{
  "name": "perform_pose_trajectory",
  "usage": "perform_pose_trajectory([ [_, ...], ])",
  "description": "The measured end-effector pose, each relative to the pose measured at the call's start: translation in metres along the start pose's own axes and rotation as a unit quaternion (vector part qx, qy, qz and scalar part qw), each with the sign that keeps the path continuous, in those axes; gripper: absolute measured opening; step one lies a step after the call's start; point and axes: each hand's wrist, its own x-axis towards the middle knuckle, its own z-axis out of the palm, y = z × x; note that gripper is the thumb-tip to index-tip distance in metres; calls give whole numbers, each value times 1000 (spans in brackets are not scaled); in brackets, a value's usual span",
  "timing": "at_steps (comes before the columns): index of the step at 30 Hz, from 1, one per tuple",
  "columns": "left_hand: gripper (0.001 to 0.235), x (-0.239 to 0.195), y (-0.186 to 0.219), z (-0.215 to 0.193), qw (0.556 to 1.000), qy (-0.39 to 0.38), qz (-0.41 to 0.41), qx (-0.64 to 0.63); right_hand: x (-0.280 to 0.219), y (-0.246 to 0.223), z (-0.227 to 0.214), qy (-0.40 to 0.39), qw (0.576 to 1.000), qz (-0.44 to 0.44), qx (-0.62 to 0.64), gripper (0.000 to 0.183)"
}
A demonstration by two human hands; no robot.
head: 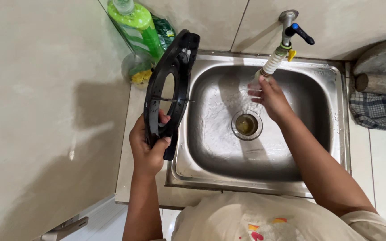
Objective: The person washes a black circular stove burner grate in a sink, scrubbing it with a sponge and rinsing it under running water.
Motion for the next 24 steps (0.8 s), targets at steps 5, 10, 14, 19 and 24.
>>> perform_pose_trajectory([
  [5, 53, -4, 0, -3, 1000, 9, -8, 7, 9, 27, -2, -53, 995, 63, 57, 42],
  [10, 51, -6, -3, -1, 1000, 6, -14, 6, 31, 43, -9, -30, 991, 88, 97, 34],
  [14, 53, -7, -16, 9, 999, 3, -28, -22, 34, 51, -9, -53, 984, 90, 143, 29],
  [19, 53, -13, -60, 37, 990, 19, -133, -46, 17, 57, -2, -72, 989, 124, -44, 38],
  [24, 39, -13, -115, 68, 930, 35, -292, -219, -3, 61, -11, -85, 974, 181, -103, 53],
])
